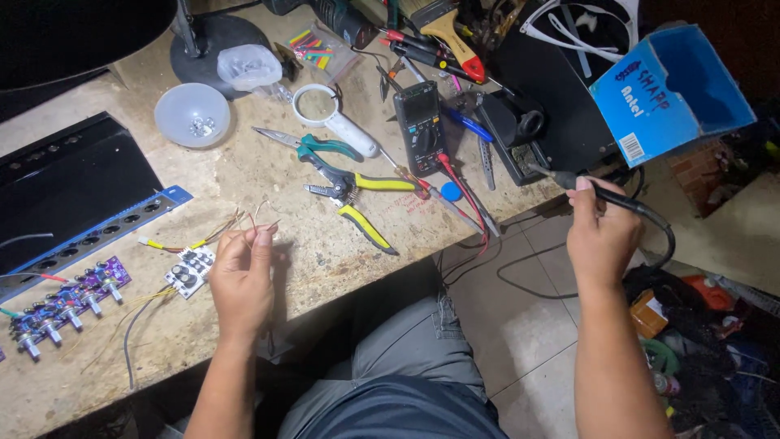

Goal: Repairing and assembling electronic components by stripping wires and soldering them to a circuit board

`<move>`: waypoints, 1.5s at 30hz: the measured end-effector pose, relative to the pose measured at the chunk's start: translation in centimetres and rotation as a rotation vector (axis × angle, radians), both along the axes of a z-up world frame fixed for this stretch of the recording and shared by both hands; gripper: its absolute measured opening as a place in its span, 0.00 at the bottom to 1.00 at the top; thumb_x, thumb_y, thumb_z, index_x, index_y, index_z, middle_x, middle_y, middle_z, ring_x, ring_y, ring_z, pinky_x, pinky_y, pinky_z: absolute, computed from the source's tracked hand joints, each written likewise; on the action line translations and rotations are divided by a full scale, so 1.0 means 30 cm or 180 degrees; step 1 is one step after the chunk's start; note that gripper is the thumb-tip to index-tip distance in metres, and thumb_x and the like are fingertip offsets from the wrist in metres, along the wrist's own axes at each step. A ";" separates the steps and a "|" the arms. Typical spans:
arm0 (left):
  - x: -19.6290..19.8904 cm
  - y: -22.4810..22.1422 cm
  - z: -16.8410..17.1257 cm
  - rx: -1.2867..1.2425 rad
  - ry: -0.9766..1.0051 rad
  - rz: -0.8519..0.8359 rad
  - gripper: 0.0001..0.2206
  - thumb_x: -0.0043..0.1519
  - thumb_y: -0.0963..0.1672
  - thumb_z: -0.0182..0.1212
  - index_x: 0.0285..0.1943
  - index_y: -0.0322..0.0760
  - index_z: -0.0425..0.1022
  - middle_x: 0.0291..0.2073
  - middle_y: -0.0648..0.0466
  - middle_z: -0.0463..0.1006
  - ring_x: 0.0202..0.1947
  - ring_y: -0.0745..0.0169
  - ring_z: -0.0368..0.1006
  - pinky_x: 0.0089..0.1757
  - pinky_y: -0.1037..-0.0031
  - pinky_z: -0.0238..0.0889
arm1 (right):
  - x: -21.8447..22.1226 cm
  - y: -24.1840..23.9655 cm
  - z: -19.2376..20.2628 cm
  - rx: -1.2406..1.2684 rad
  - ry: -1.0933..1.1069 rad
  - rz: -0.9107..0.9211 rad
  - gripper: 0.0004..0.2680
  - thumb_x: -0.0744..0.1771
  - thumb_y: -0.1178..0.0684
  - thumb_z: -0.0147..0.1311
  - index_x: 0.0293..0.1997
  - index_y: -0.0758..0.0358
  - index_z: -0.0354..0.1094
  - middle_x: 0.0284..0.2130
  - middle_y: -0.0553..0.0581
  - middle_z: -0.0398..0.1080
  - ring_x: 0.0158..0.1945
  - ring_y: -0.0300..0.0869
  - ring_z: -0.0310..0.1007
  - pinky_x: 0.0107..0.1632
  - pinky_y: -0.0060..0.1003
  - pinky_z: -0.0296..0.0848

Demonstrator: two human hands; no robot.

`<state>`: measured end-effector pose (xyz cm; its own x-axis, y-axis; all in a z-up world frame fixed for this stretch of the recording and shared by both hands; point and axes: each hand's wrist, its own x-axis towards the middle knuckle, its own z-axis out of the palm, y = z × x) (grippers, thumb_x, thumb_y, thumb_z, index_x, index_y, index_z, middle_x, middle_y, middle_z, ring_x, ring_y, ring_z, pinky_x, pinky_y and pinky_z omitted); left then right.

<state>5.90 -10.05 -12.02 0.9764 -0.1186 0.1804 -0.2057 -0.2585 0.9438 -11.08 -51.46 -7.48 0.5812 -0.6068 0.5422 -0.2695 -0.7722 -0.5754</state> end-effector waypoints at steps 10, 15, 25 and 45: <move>0.010 -0.030 -0.015 -0.0984 0.0329 0.0297 0.08 0.67 0.41 0.60 0.46 0.28 0.80 0.38 0.52 0.72 0.29 0.67 0.73 0.29 0.81 0.76 | -0.053 0.191 -0.021 0.0563 -0.0882 0.0397 0.08 0.78 0.60 0.46 0.61 0.80 0.64 0.40 0.74 0.71 0.42 0.53 0.77 0.47 0.42 0.79; 0.018 -0.027 -0.032 -0.0930 0.0223 0.0413 0.06 0.65 0.42 0.62 0.38 0.31 0.78 0.37 0.52 0.74 0.21 0.68 0.72 0.23 0.81 0.72 | 0.092 0.502 -0.111 0.2390 -0.1057 0.0941 0.12 0.72 0.55 0.48 0.61 0.70 0.61 0.41 0.70 0.69 0.43 0.51 0.77 0.40 0.37 0.82; 0.045 -0.029 -0.053 -0.1146 0.0360 0.0618 0.07 0.64 0.43 0.67 0.44 0.32 0.82 0.26 0.53 0.73 0.22 0.70 0.73 0.25 0.78 0.70 | 0.327 0.768 -0.215 0.2772 -0.1230 0.1729 0.12 0.68 0.53 0.58 0.52 0.70 0.63 0.34 0.68 0.76 0.37 0.45 0.80 0.38 0.34 0.82; 0.050 -0.034 -0.057 -0.1263 0.0285 0.0776 0.06 0.64 0.41 0.67 0.44 0.31 0.82 0.23 0.55 0.73 0.19 0.75 0.70 0.25 0.82 0.67 | 0.385 0.730 -0.245 0.3153 -0.1365 0.1644 0.07 0.70 0.52 0.51 0.47 0.64 0.63 0.33 0.69 0.76 0.35 0.50 0.82 0.39 0.38 0.86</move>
<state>7.40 -11.08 -13.72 0.9810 0.1770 0.0793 -0.0972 0.0949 0.9907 0.47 -29.55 -14.84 0.7653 -0.6181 0.1799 0.3013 0.0970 -0.9486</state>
